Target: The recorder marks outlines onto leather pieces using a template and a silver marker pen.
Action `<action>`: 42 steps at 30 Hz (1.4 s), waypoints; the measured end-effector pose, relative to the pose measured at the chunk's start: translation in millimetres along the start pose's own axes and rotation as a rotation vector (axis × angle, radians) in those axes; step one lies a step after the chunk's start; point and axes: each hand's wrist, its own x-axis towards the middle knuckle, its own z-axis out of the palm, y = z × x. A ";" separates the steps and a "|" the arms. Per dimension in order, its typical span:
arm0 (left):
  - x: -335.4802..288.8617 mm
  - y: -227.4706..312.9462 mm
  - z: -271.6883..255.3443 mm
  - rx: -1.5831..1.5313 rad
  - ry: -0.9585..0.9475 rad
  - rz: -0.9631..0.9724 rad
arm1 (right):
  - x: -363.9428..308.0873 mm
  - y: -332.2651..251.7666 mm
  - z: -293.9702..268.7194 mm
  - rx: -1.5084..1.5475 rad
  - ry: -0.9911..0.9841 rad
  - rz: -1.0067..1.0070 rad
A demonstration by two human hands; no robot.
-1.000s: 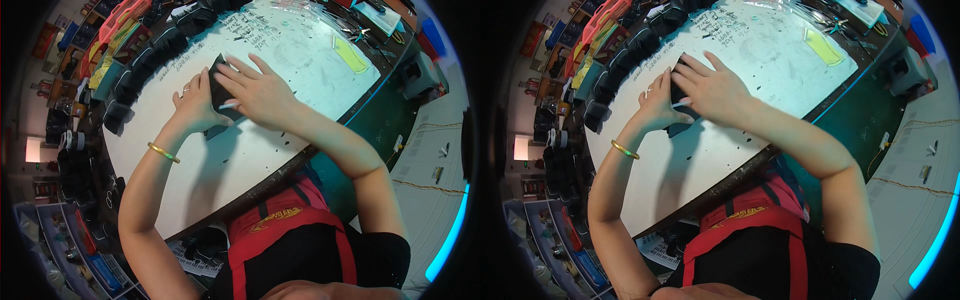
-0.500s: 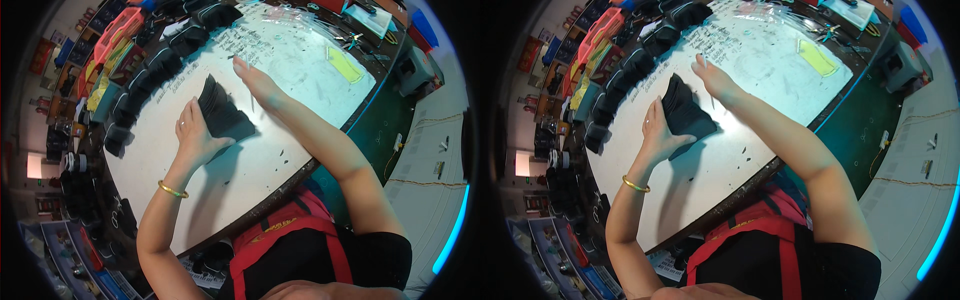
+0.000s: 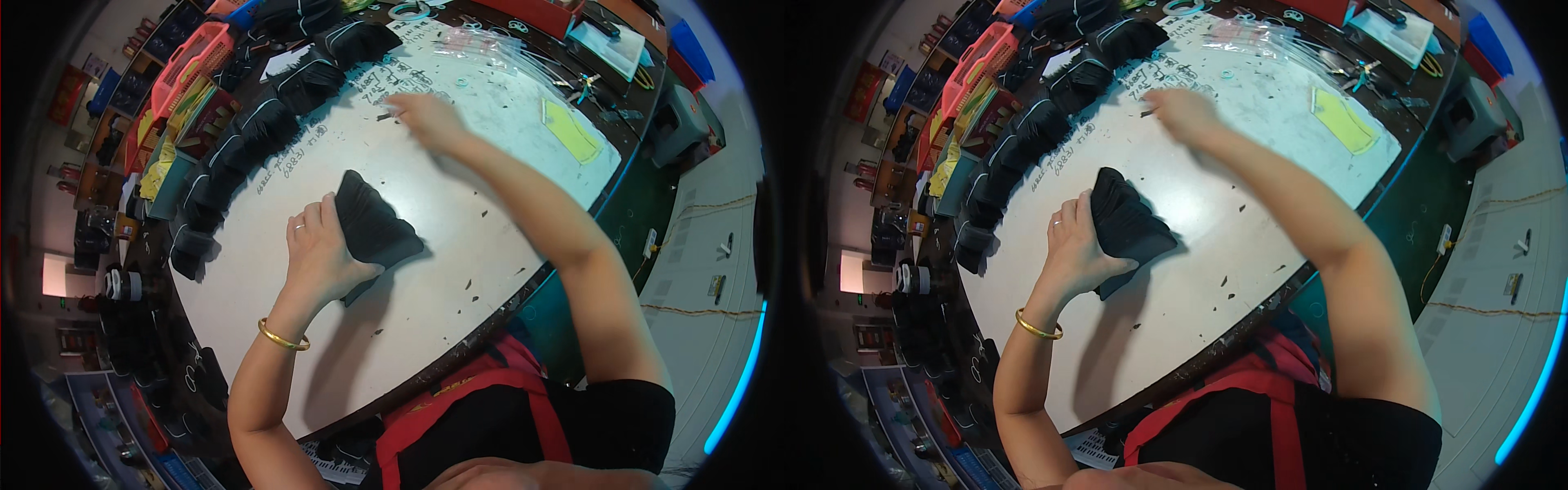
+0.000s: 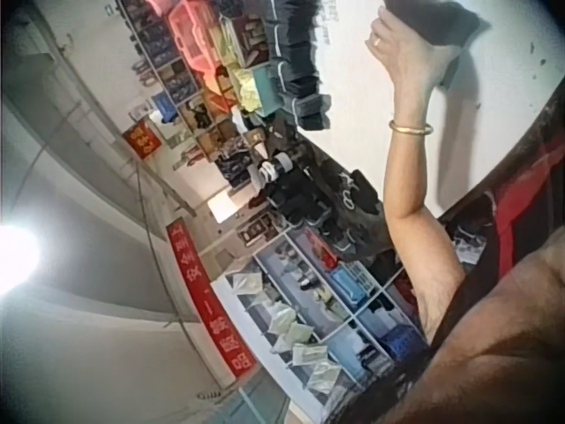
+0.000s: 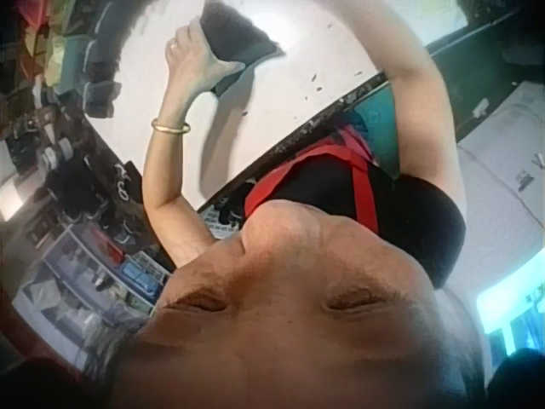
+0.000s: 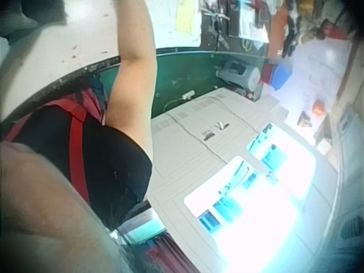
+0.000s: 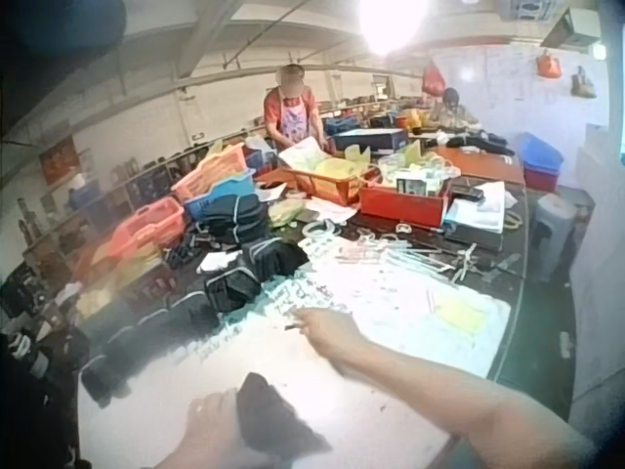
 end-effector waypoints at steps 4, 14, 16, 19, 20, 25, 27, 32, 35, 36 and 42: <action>0.0 3.0 -1.8 0.005 -0.041 0.028 | 25.5 35.3 -18.5 -0.674 -0.048 -0.176; -98.6 -79.6 46.0 -1.771 -0.096 0.320 | -39.7 -93.3 -73.5 0.452 -1.011 0.044; -94.2 -61.4 59.6 -1.875 -0.091 0.255 | -63.6 -118.5 -77.9 0.475 -1.167 0.002; -84.5 -7.1 83.5 -2.030 -0.048 0.167 | -93.1 -135.2 -72.4 0.408 -1.171 0.020; -84.1 6.1 92.2 -2.083 -0.036 0.123 | -102.1 -126.0 -63.9 0.505 -1.088 -0.021; -159.3 14.0 120.2 -2.351 0.074 -0.051 | -145.7 -107.6 -65.0 0.450 -0.828 -0.106; -177.5 13.0 122.8 -2.449 0.125 -0.094 | -159.5 -91.7 -65.3 0.545 -0.958 -0.116; -171.2 25.4 73.1 -1.290 0.093 0.083 | -151.3 -117.0 -98.1 1.407 -0.621 0.142; -149.8 7.4 64.7 -0.918 0.287 0.184 | -177.5 -196.2 -88.5 0.664 -0.361 -0.997; -146.3 -21.0 88.7 -1.403 0.155 -0.116 | -202.9 -213.8 -108.3 0.425 -0.497 -1.027; -206.0 5.9 87.9 -2.109 0.235 0.164 | -190.5 -129.6 -114.7 -0.027 -0.663 -0.421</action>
